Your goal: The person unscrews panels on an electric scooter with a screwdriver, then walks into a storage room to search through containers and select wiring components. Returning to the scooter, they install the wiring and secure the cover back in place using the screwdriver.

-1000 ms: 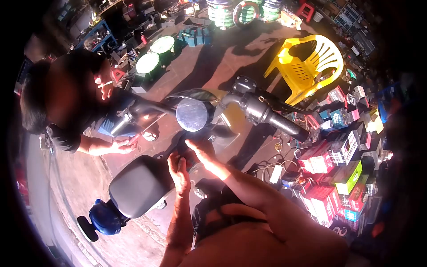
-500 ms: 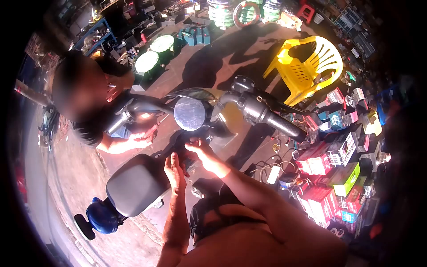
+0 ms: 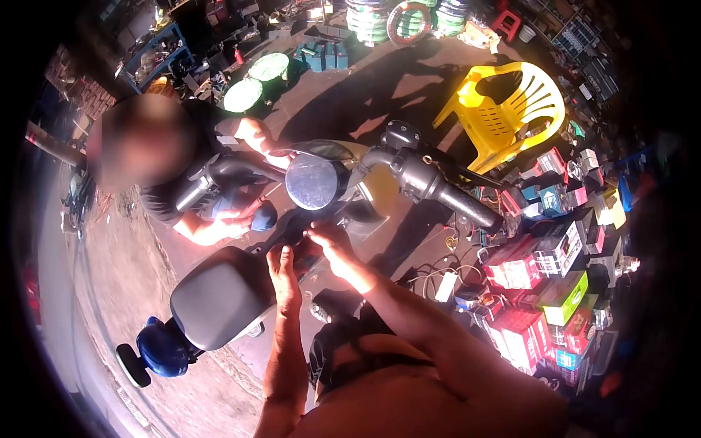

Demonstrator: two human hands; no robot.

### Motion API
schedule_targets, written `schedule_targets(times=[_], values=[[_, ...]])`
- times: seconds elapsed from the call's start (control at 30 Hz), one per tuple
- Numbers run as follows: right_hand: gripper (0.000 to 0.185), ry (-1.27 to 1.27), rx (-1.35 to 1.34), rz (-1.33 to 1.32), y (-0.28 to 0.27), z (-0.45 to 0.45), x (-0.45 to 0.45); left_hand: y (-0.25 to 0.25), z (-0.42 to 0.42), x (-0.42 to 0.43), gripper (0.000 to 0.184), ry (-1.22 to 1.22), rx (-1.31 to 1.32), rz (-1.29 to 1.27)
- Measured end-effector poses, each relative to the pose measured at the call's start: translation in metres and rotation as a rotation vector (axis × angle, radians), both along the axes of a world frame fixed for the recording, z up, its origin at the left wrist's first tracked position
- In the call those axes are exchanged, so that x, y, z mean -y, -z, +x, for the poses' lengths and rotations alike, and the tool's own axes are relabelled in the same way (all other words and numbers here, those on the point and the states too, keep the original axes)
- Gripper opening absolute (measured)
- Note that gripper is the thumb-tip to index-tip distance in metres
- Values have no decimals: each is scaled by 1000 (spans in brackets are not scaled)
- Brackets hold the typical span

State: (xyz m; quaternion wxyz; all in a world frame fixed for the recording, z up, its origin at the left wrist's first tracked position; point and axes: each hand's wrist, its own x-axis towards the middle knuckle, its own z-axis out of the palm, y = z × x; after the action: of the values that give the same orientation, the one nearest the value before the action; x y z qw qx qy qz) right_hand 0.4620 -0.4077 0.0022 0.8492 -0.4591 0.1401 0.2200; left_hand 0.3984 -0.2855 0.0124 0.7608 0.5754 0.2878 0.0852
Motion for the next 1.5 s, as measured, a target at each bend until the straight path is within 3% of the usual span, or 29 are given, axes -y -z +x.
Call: schedule_targets(times=[0.03,0.13,0.27,0.3,0.33,0.37,0.43,0.47,0.5,0.53,0.63,0.67,0.73,0.8,0.87,0.93,0.97,1.03,1.07,1.1,1.13,1.23,1.33,1.37,1.47,1.5], values=[[29,9,-9,-105,1,2,-3,7,-3,-2,41,-46,44,-20],[31,-187,-50,-388,14,20,-7,6,-5,2,40,22,239,38],[37,1,-113,30,15,6,-10,-3,2,-14,38,128,-221,-16],[39,-3,-85,71,9,3,-8,-5,6,-18,36,164,-284,7],[42,2,-53,114,3,2,-6,-9,7,-14,34,76,-178,-21],[48,20,-10,32,0,0,-11,-13,7,-6,33,-5,-73,-48],[49,-42,87,-224,49,11,-21,-15,4,3,29,-134,112,-126],[49,-84,134,-358,66,17,-22,-6,1,1,28,-65,127,-58],[54,-180,-3,-486,46,22,-19,5,-2,-2,28,-16,149,5],[55,-163,-26,-380,36,20,-17,2,-2,-1,28,25,171,70],[59,-43,-113,4,6,3,-5,-3,3,-14,27,78,-140,-21],[57,-54,-90,1,2,-1,-3,-4,4,-20,27,134,-238,-37],[54,-65,-33,4,-3,-1,-2,-4,8,-7,31,13,-16,31],[42,-160,-58,-174,-11,7,-5,8,9,5,35,-193,281,54],[38,-216,-122,-367,-20,16,-6,0,6,0,42,-78,150,60],[39,19,180,-607,2,10,-2,-18,2,-9,45,44,-139,7],[41,-9,271,-825,7,6,15,-16,2,-14,43,84,-211,-18],[31,175,552,-1132,-2,5,47,1,5,-9,41,42,-23,75],[25,264,678,-1151,-5,12,61,13,2,-7,40,22,60,125],[23,192,783,-1333,-11,22,80,29,3,-3,42,-106,266,69],[22,120,887,-1517,-19,32,94,15,4,-4,43,-35,150,26],[23,-77,1056,-1626,-41,41,103,-10,3,-19,46,173,-173,-62],[25,-101,1120,-1676,-39,45,101,17,4,-13,41,41,53,3],[26,-86,1071,-1661,-40,42,98,19,5,-10,39,-13,140,-103],[28,-42,978,-1573,-42,41,86,2,3,-14,38,69,-2,-99],[29,-33,958,-1520,-39,42,83,8,3,-22,38,119,-130,-203]])
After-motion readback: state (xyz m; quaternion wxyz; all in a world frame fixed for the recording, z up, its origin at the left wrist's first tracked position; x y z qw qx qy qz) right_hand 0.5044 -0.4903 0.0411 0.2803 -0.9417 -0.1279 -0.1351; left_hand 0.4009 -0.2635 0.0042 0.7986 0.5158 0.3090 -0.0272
